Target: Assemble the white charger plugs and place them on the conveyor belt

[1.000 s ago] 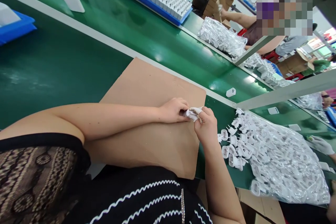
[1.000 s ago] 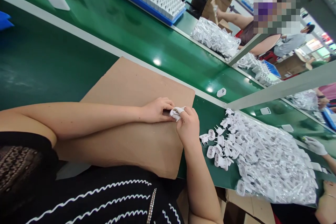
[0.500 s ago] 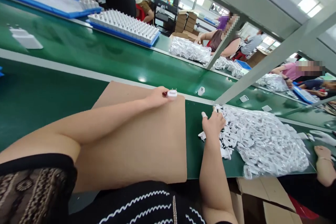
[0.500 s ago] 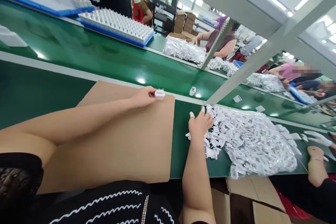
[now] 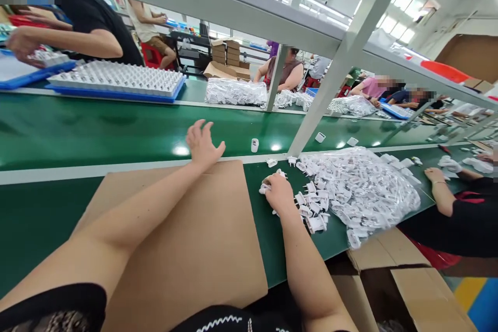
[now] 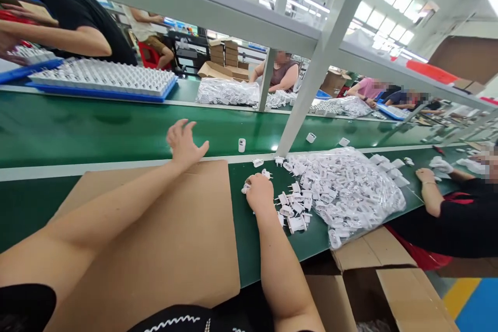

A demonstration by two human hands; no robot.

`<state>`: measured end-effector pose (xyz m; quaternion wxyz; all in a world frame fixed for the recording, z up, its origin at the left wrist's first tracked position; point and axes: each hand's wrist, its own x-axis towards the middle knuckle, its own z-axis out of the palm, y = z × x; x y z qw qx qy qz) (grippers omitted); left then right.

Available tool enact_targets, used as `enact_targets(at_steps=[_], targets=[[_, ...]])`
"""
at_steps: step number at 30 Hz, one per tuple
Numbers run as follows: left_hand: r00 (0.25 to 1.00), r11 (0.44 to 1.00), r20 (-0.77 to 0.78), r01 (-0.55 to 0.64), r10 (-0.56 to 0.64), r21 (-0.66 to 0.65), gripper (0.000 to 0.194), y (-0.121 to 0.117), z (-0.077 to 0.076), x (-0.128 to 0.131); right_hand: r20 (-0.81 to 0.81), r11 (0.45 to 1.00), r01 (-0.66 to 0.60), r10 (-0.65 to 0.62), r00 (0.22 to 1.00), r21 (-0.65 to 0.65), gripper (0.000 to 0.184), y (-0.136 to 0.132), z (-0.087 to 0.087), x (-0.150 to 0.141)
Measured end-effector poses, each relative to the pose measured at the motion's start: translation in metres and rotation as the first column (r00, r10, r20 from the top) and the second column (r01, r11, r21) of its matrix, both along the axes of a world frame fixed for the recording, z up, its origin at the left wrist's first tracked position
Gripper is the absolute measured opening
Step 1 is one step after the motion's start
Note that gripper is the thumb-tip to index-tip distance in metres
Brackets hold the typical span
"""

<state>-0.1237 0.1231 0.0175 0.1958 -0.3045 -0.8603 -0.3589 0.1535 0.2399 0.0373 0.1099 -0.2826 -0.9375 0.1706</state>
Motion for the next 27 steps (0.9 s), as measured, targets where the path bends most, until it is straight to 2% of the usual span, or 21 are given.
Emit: enact_targets(at_steps=[1, 3, 5, 7, 9, 11, 13, 14, 15, 18, 20, 24, 27], targets=[[0.989, 0.987, 0.001, 0.147, -0.147, -0.059, 0.072, 0.011, 0.001, 0.001, -0.038, 0.999, -0.038, 0.038, 0.999, -0.006, 0.021, -0.003, -0.001, -0.001], [0.922, 0.902, 0.08, 0.388, -0.38, -0.19, 0.073, 0.036, 0.003, 0.0, -0.19, 0.99, -0.127, 0.113, 0.975, -0.066, 0.015, -0.008, -0.004, -0.003], [0.847, 0.8, 0.183, 0.531, -0.498, -0.279, 0.083, 0.061, 0.005, -0.001, -0.371, 0.953, -0.209, 0.117, 0.921, -0.219, 0.011, -0.01, -0.008, -0.006], [0.794, 0.725, 0.251, 0.608, -0.554, -0.323, 0.084, 0.081, 0.007, -0.001, -0.45, 0.877, -0.223, 0.009, 0.893, -0.425, 0.017, -0.011, -0.011, -0.009], [0.768, 0.688, 0.288, 0.64, -0.572, -0.342, 0.07, 0.093, 0.011, 0.0, -0.445, 0.753, -0.193, -0.145, 0.884, -0.629, 0.032, -0.01, -0.011, -0.012], [0.779, 0.699, 0.3, 0.626, -0.55, -0.346, 0.05, 0.094, 0.015, 0.0, -0.427, 0.564, -0.226, -0.253, 0.868, -0.794, 0.045, -0.009, -0.008, -0.014], [0.805, 0.733, 0.289, 0.591, -0.517, -0.336, 0.037, 0.084, 0.018, 0.0, -0.43, 0.362, -0.316, -0.299, 0.852, -0.877, 0.048, -0.009, -0.002, -0.014], [0.819, 0.754, 0.277, 0.572, -0.502, -0.325, 0.034, 0.076, 0.019, 0.001, -0.442, 0.292, -0.358, -0.309, 0.842, -0.887, 0.046, -0.009, 0.001, -0.014], [0.832, 0.774, 0.262, 0.552, -0.488, -0.312, 0.033, 0.064, 0.021, 0.002, -0.457, 0.249, -0.392, -0.318, 0.831, -0.886, 0.045, -0.01, 0.003, -0.014], [0.848, 0.825, 0.259, 0.518, -0.462, -0.224, 0.032, 0.017, 0.022, 0.017, -0.486, 0.216, -0.436, -0.336, 0.807, -0.874, 0.049, -0.013, 0.01, -0.012], [0.81, 0.828, 0.334, 0.546, -0.483, -0.128, 0.032, -0.021, 0.022, 0.039, -0.477, 0.214, -0.427, -0.338, 0.811, -0.878, 0.051, -0.016, 0.012, -0.013], [0.692, 0.786, 0.446, 0.617, -0.567, 0.04, 0.03, -0.086, 0.019, 0.097, -0.442, 0.267, -0.371, -0.292, 0.848, -0.889, 0.033, -0.024, 0.014, -0.014], [0.691, 0.785, 0.429, 0.614, -0.582, 0.077, 0.026, -0.11, 0.01, 0.13, -0.438, 0.297, -0.373, -0.192, 0.878, -0.879, 0.036, -0.031, 0.015, -0.013]])
